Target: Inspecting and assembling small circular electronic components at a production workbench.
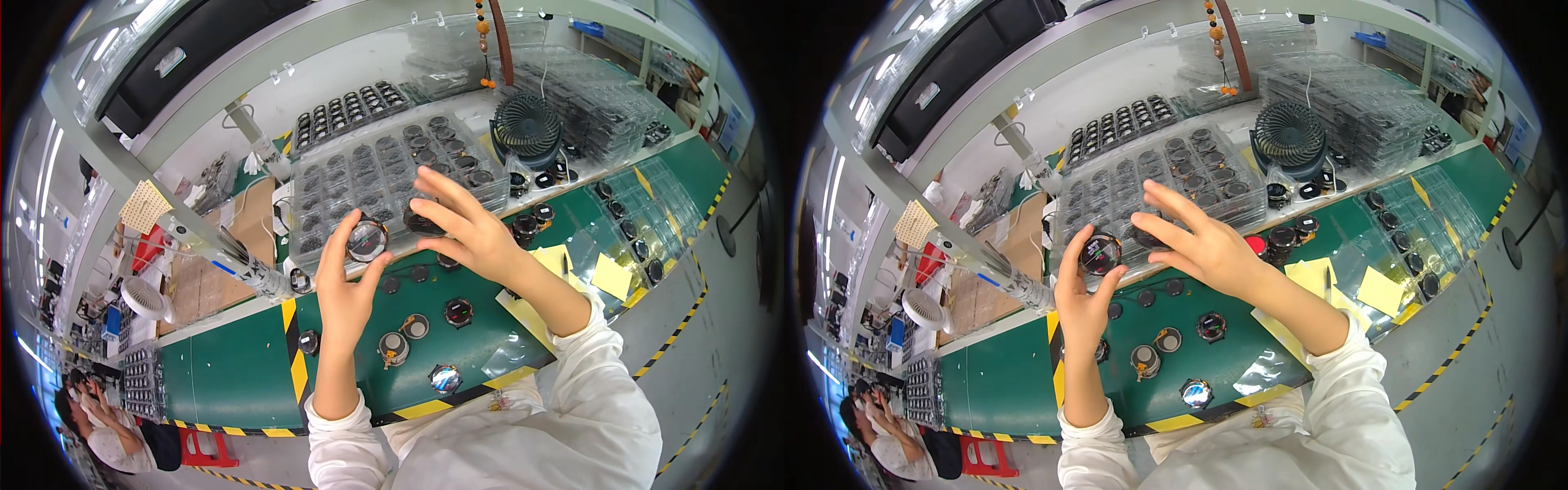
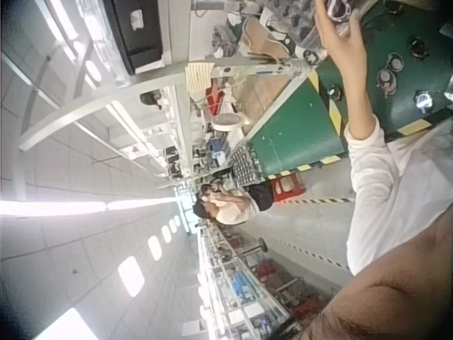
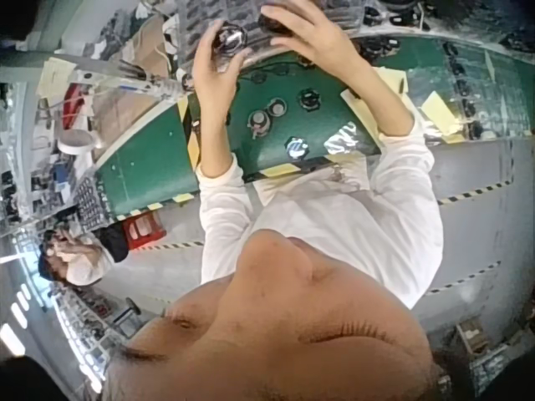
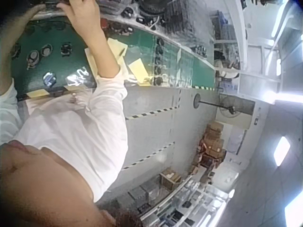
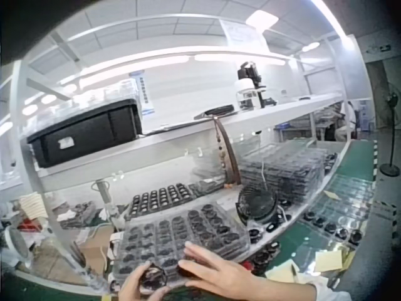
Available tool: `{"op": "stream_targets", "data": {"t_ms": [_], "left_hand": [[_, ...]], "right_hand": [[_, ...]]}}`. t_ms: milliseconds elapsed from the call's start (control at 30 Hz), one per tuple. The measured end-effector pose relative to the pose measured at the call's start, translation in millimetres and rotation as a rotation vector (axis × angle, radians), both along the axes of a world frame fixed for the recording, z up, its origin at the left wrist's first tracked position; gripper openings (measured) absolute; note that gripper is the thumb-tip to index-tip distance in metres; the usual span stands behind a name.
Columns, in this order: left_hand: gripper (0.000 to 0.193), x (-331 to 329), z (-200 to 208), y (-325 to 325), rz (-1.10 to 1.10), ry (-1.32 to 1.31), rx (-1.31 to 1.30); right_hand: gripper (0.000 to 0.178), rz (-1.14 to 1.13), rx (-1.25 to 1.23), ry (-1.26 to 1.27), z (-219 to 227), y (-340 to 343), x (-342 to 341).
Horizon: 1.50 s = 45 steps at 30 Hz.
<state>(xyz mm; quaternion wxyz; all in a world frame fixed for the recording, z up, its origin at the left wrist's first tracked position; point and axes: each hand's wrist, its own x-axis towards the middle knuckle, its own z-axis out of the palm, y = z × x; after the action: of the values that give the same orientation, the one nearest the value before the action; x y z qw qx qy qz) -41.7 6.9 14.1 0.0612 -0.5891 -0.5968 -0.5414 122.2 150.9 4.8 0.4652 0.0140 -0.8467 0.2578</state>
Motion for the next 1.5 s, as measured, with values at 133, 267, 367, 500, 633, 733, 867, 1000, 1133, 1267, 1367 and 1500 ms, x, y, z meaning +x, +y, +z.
{"op": "stream_targets", "data": {"t_ms": [133, 267, 367, 500, 633, 733, 867, 1000, 1133, 1267, 1367, 1500], "left_hand": [[0.067, -3, -5, 3, -0.293, -0.508, -0.112], [0.069, -7, -6, 2, -0.441, -0.667, -0.216], [0.062, -3, 0, -1, -0.487, -0.756, -0.271], [0.049, -9, -1, -4, -0.45, -0.746, -0.295], [0.05, -9, -1, -5, -0.409, -0.71, -0.303], [0.05, -4, 1, -4, -0.435, -0.691, -0.254], [0.05, -5, 1, -4, -0.432, -0.677, -0.263], [0.051, -3, 4, -6, -0.464, -0.689, -0.286], [0.052, -5, 1, -5, -0.476, -0.66, -0.27], [0.051, -3, 3, -5, -0.472, -0.643, -0.264], [0.05, -2, 4, -6, -0.48, -0.652, -0.252], [0.048, -1, 6, -7, -0.48, -0.641, -0.243]], "right_hand": [[0.065, 0.063, -0.157, -0.021, -2, 0, -2], [0.061, -0.333, 0.309, 0.144, 7, 2, 1], [0.059, -0.397, 0.343, 0.146, 7, 2, 3], [0.055, -0.407, 0.338, 0.151, 8, -2, 2], [0.055, -0.413, 0.34, 0.144, 8, -3, 3], [0.055, -0.42, 0.336, 0.136, 7, -3, 3], [0.055, -0.419, 0.343, 0.132, 7, -3, 3], [0.055, -0.429, 0.354, 0.122, 7, -3, 4], [0.054, -0.436, 0.356, 0.124, 7, -4, 4], [0.058, -0.439, 0.377, 0.119, 5, -2, 3], [0.057, -0.442, 0.379, 0.12, 5, -3, 3], [0.057, -0.449, 0.38, 0.119, 5, -4, 3]]}}
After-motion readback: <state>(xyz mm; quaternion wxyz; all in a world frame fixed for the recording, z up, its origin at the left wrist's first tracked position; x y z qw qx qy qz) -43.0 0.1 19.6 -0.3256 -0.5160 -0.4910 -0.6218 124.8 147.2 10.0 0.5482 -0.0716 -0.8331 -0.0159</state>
